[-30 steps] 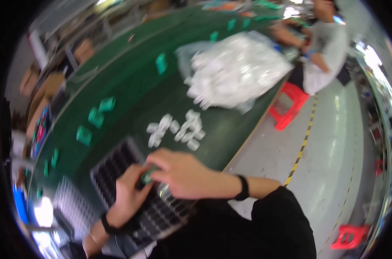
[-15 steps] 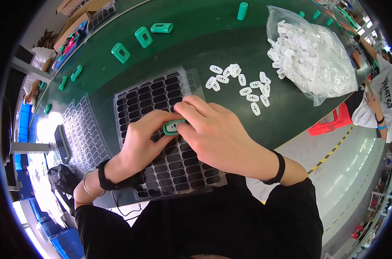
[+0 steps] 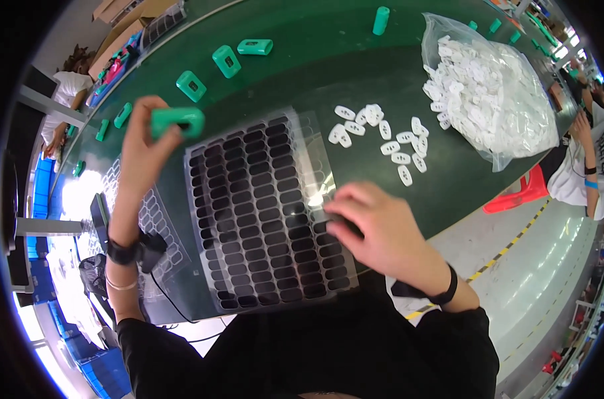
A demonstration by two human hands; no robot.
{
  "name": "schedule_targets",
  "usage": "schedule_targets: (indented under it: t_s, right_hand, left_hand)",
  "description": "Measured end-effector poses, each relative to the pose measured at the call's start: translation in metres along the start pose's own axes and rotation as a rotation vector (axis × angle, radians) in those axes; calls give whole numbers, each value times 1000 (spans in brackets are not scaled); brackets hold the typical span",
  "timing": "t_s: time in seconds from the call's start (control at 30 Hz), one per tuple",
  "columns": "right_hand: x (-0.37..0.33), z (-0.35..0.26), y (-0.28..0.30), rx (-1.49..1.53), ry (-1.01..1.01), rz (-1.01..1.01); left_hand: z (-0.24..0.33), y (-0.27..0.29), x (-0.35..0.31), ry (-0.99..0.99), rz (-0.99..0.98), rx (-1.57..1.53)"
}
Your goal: The person assembles electronic devices by picking up a green housing, peeling a black sticker from a sheet to apply to it, and then inserting a white plastic component. After each assembly, the person places the completed unit onto the green work surface and repeats the process.
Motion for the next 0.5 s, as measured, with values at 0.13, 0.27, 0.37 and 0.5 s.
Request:
schedule_targets:
  t_s: [0.13, 0.27, 0.37, 0.5]
  right_hand:
    - [-12, 3, -13, -31, -45, -52]
    - [-3, 11, -13, 40, -40, -118]
    - [-5, 17, -16, 37, -8, -109]
    - [-5, 16, -17, 77, -57, -97]
  left_hand:
    - [-76, 75, 75, 179, 182, -20]
    - [-193, 98, 132, 403, 335, -268]
    - [-230, 77, 138, 461, 283, -512]
    - [-237, 73, 140, 544, 337, -589]
Point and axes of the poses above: each hand's wrist, its own x-axis towards the middle knuckle, its own y-axis out of the back of the hand, z = x × y, the point moved 1 cm from there along x, towards the middle knuckle, and after that the axes turned 3 degrees about -x, right-handed, at the moved point
